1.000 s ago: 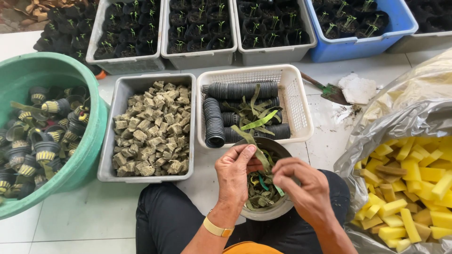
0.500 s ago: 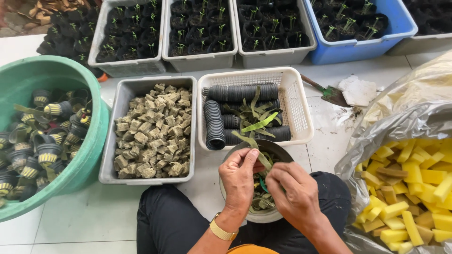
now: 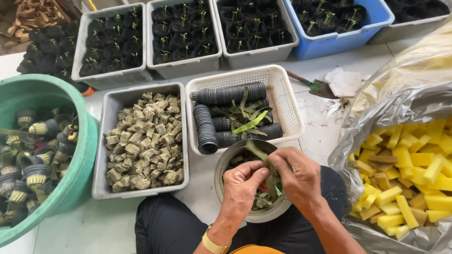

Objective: The person is stripping or cleaning plant leaves or stems into a container to prepare them for planting or composting.

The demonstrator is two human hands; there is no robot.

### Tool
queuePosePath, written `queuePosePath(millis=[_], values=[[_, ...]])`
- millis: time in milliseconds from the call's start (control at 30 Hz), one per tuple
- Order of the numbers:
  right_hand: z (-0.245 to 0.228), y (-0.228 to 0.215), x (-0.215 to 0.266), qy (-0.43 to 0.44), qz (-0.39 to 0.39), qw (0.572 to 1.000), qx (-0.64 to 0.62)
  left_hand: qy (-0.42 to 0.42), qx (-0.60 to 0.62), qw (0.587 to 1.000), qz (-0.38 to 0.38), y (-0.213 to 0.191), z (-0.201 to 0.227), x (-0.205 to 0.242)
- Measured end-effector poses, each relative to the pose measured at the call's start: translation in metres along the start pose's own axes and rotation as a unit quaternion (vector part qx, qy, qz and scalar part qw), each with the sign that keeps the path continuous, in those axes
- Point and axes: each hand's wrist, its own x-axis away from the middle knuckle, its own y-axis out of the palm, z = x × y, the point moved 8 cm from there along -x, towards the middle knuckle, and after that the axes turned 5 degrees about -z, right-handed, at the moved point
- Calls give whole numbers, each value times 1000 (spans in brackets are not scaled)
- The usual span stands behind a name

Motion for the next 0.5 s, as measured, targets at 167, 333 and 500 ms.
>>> queuePosePath(millis=[167, 333, 500], values=[[8, -66, -10, 35, -50, 997, 55, -50, 11, 999, 7, -22, -3, -2], [125, -139, 55, 95, -394, 910, -91, -44, 36, 996, 70, -60, 2, -10], [321, -244, 151, 106, -366, 918, -108, -66, 68, 993, 74, -68, -8, -17]])
